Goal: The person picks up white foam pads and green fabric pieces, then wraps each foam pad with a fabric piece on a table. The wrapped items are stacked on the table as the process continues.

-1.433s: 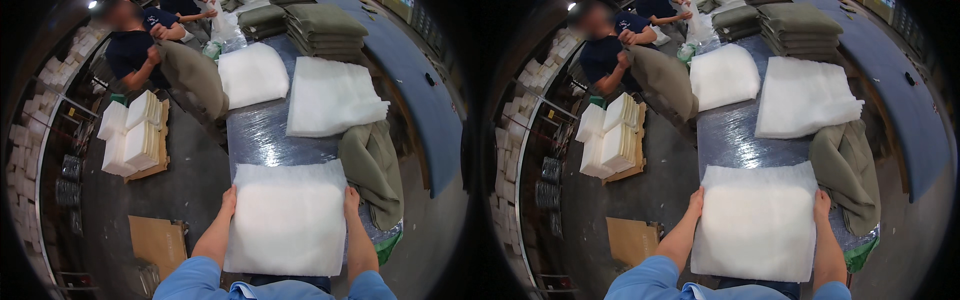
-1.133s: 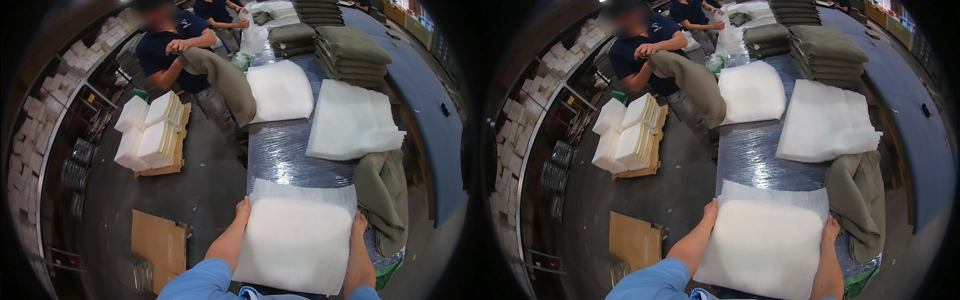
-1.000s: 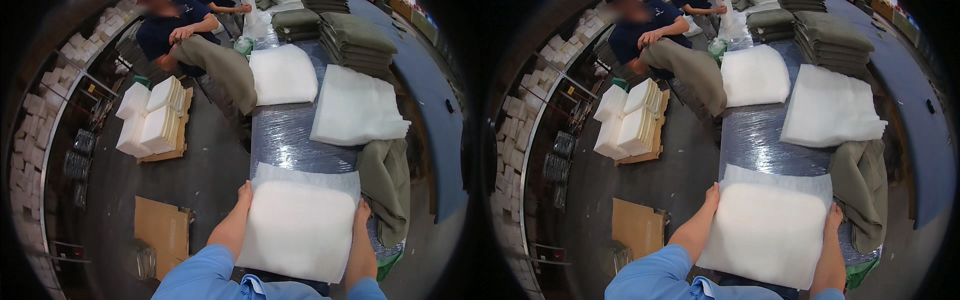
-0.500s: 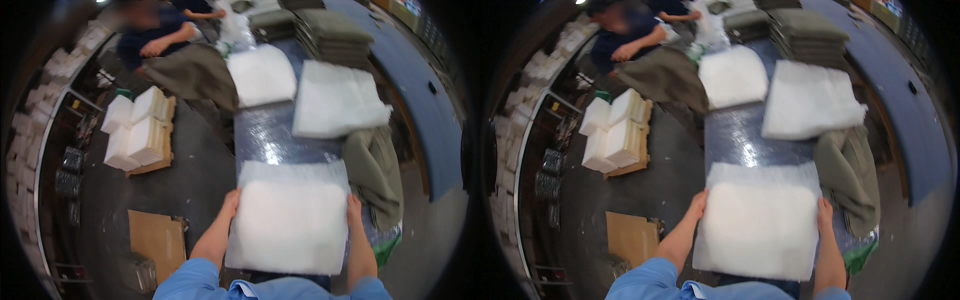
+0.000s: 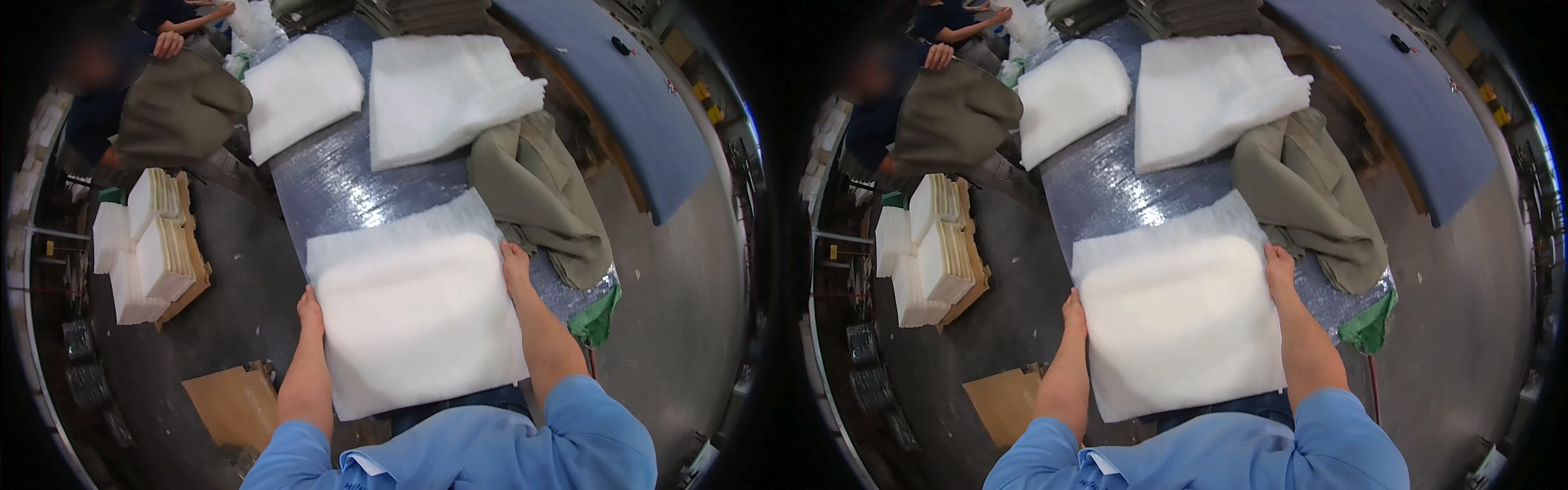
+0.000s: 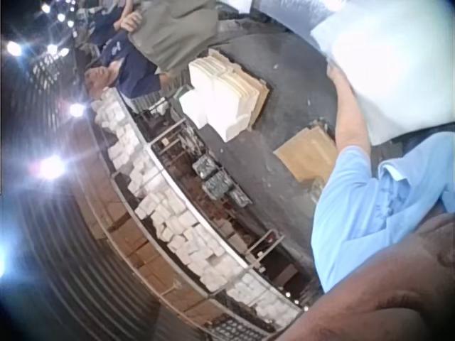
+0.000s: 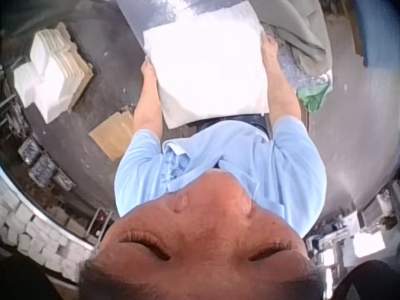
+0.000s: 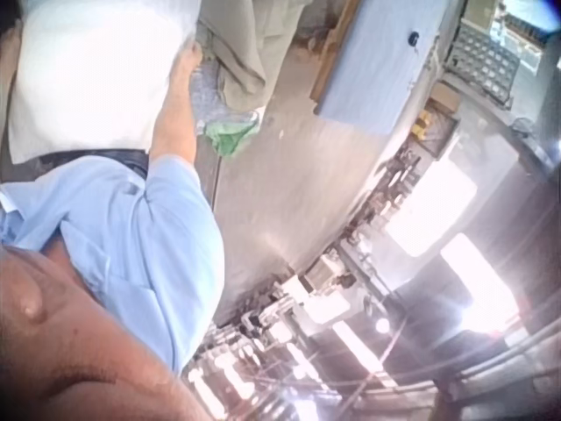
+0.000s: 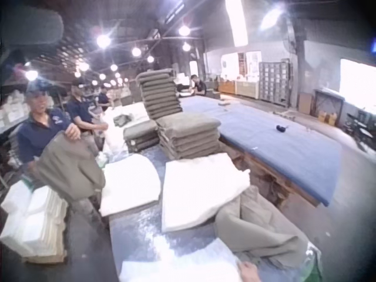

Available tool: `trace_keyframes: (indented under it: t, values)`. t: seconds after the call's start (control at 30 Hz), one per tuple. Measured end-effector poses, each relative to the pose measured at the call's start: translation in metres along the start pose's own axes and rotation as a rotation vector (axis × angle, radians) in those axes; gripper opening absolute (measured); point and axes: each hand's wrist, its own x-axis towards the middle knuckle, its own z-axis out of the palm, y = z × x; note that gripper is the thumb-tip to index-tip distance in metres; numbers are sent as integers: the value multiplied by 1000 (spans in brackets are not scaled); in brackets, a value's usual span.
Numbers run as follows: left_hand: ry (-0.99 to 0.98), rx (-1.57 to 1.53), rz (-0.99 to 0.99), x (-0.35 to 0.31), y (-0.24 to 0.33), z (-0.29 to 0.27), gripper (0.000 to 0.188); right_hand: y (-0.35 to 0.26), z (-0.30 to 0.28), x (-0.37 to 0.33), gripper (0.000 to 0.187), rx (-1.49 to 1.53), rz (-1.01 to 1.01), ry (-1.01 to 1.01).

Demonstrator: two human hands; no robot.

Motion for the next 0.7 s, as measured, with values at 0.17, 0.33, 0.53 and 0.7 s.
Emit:
trace_keyframes:
  t: [0.17, 0.33, 0.53, 0.7]
  values:
    - [-55, -348, -313, -37, -4, -18, 67, -26, -19, -35, 42, 310, 271, -195]
    - [-129, -106, -122, -57, -25, -16, 61, -14, -46, -56, 38, 160, 56, -333]
    - [44, -36, 9, -51, -29, -13, 58, -14, -25, -54, 33, -2, -6, -111]
    - [96, -244, -182, -72, -34, -19, 58, -11, -40, -67, 34, 201, 147, -100]
